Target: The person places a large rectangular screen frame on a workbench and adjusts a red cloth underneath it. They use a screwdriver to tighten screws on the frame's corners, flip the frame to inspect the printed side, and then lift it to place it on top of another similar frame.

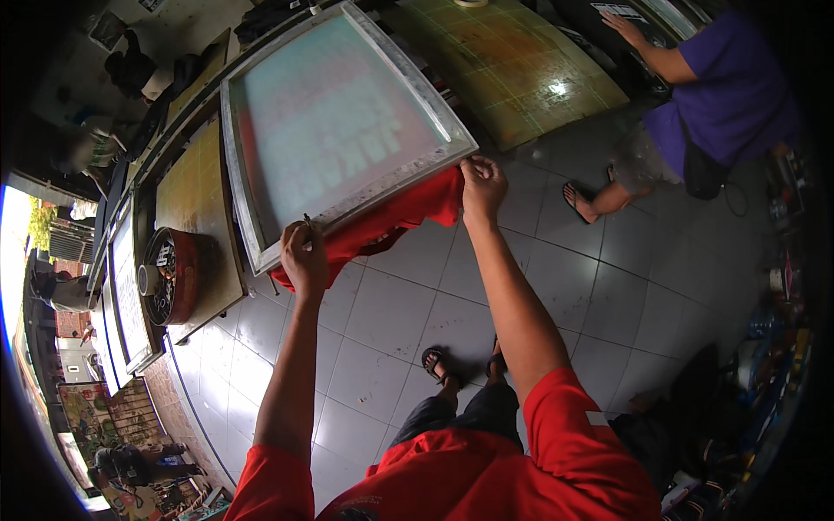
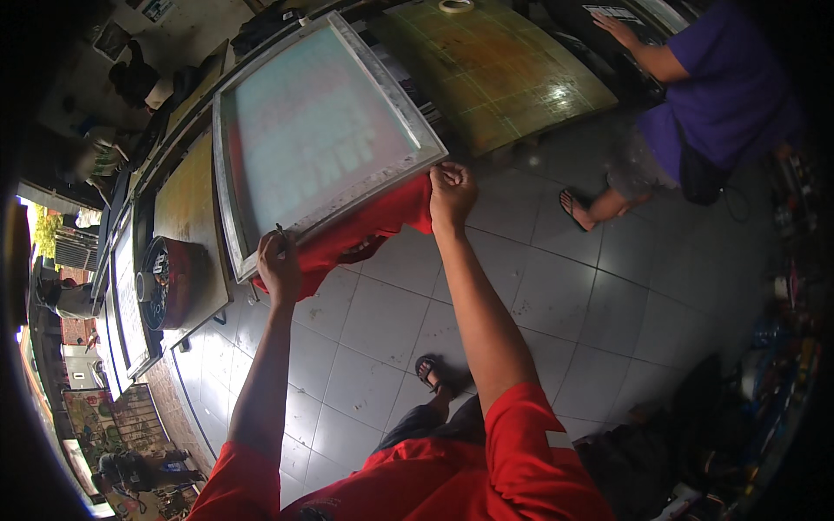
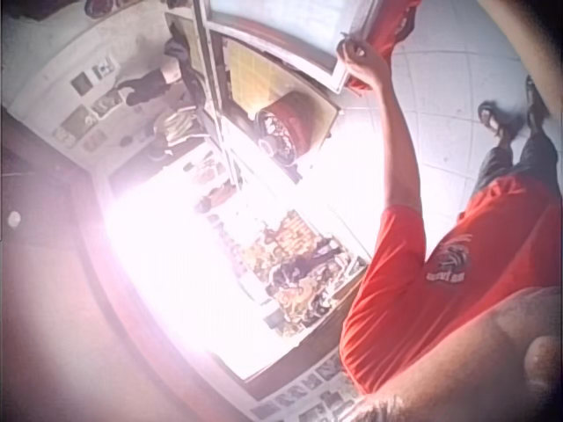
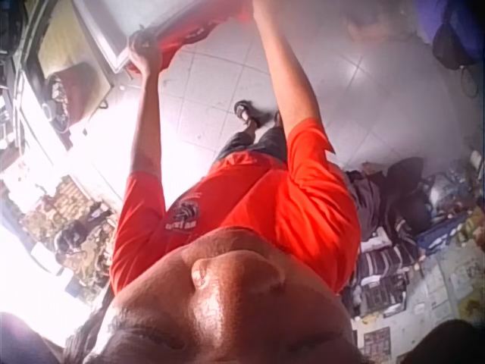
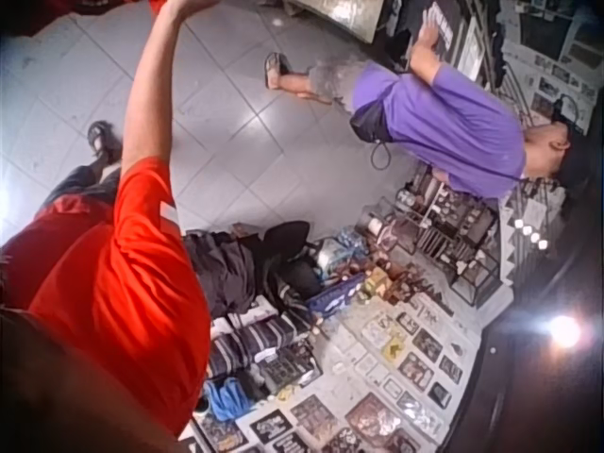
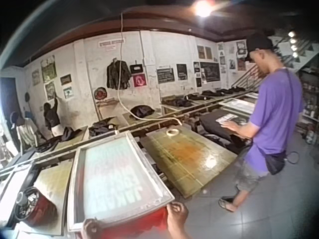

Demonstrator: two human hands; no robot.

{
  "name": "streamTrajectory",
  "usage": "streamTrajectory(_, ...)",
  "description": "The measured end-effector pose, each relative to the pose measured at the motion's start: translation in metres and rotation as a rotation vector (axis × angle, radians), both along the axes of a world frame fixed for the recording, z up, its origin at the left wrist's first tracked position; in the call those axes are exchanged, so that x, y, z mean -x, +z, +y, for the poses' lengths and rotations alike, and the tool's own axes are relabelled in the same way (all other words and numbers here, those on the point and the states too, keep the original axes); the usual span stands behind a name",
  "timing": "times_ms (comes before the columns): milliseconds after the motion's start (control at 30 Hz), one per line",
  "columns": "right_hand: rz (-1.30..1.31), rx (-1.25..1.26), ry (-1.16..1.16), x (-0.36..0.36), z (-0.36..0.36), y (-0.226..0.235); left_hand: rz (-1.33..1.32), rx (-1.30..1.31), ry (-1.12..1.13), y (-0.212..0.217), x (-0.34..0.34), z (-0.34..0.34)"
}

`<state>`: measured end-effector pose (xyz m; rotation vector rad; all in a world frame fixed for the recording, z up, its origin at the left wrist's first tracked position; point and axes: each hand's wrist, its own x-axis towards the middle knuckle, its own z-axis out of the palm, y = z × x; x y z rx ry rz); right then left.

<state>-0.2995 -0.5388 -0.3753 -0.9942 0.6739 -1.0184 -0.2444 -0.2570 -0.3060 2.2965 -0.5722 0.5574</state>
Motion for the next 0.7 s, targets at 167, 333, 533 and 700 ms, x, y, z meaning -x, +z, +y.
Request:
streamTrajectory(167, 0.137, -0.117, -0.041, -0.006, 0.0, 0.006, 0.012, 0.013, -0.006, -0.002, -0.002, 0.001)
streamTrajectory(333, 0.227, -0.081, -0.01, -0.005, -0.007, 0.007, 0.017, 0.015, -0.006, -0.003, -0.002, 0.002)
streamTrajectory(533, 0.268, -0.093, 0.036, -0.004, -0.015, 0.015, 0.014, 0.018, -0.009, -0.001, -0.001, 0.003)
streamTrajectory(700, 0.262, -0.397, 0.217, -0.006, -0.027, 0.013, 0.042, 0.057, -0.017, 0.0, 0.0, 0.003)
